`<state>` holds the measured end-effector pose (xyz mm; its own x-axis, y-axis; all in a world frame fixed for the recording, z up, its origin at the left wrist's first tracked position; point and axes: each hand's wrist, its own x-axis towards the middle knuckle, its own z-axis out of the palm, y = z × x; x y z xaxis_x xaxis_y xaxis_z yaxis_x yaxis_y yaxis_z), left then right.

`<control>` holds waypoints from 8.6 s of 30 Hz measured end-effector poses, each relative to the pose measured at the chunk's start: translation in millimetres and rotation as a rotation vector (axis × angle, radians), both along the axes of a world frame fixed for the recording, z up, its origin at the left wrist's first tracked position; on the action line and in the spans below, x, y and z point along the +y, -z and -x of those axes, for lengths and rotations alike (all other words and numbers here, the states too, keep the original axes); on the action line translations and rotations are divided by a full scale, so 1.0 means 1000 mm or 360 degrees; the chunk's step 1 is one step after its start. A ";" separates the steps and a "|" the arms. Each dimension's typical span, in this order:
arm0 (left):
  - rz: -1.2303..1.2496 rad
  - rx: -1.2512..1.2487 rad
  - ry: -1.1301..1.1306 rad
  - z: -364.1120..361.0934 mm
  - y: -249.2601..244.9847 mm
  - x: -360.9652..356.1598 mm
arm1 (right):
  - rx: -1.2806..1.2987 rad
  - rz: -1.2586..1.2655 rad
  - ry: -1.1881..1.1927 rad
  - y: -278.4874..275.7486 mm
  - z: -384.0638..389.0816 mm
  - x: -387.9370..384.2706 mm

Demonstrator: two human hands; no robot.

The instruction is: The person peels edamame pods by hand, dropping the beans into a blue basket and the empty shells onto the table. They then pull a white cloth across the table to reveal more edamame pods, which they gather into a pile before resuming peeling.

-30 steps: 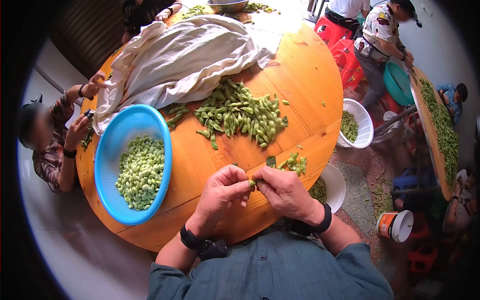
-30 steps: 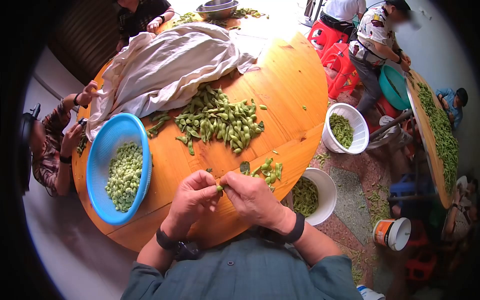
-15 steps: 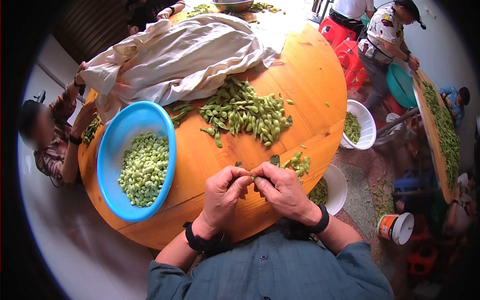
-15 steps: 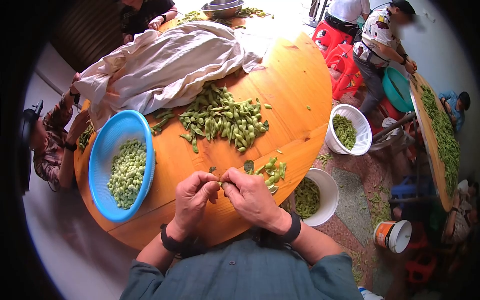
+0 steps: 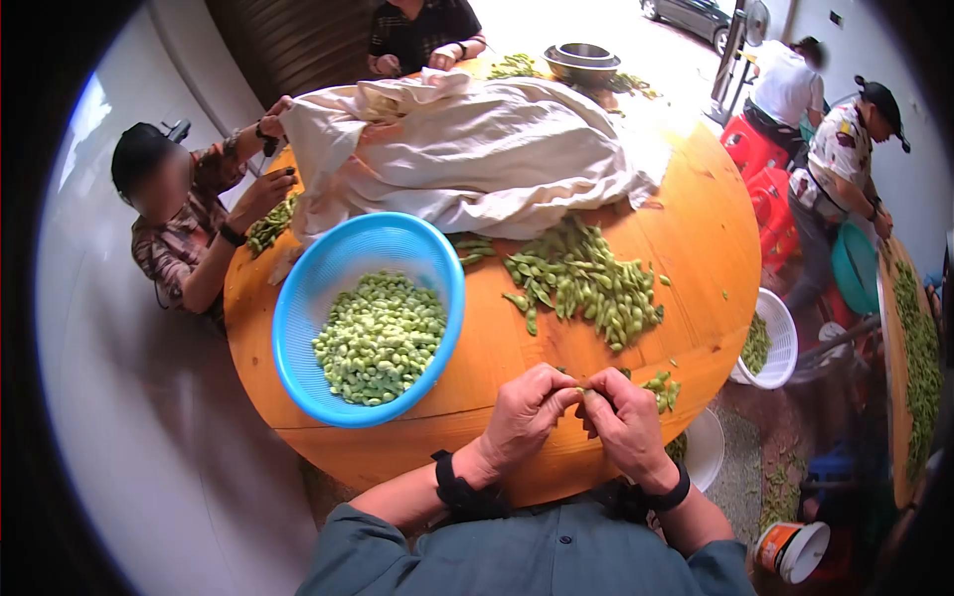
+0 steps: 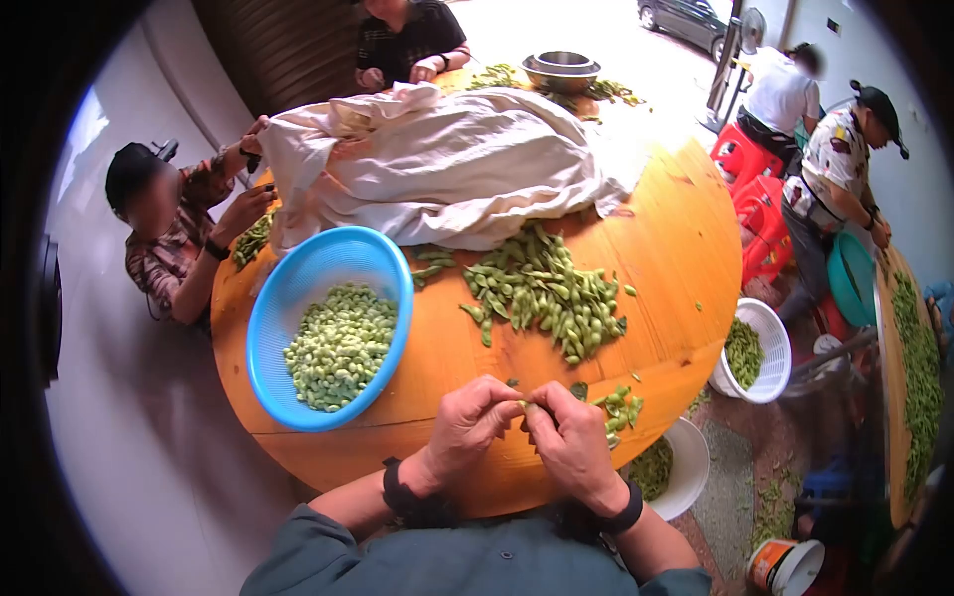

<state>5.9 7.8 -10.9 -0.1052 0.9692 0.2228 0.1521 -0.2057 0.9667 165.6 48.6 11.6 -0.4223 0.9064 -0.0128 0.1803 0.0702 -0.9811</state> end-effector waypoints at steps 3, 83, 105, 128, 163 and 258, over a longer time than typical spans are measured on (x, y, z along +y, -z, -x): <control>0.0345 -0.0401 0.0028 -0.003 0.001 -0.001 | -0.0060 -0.0210 0.0008 0.004 0.002 0.001; -0.0049 0.1196 -0.0377 0.035 0.032 0.143 | -0.0185 -0.0285 0.0231 0.009 -0.064 0.032; 0.0343 0.1614 -0.0764 0.036 -0.014 0.228 | -0.0170 -0.0434 0.0297 0.023 -0.064 0.035; 0.0053 0.2302 0.0024 0.016 -0.031 0.384 | -0.0249 -0.0152 0.0380 0.001 -0.059 0.038; 0.0099 0.2516 -0.0200 0.099 -0.066 0.405 | -0.0316 -0.0409 0.0343 0.010 -0.056 0.034; 0.0987 0.2506 -0.0414 0.324 0.026 0.451 | -0.0365 -0.0618 0.0237 0.016 -0.051 0.042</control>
<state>-318.4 459.3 -36.6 -0.3262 0.9381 -0.1163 0.9299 0.2963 -0.2179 216.9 90.5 -4.0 -0.3136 0.9130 0.2611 0.4253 0.3809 -0.8210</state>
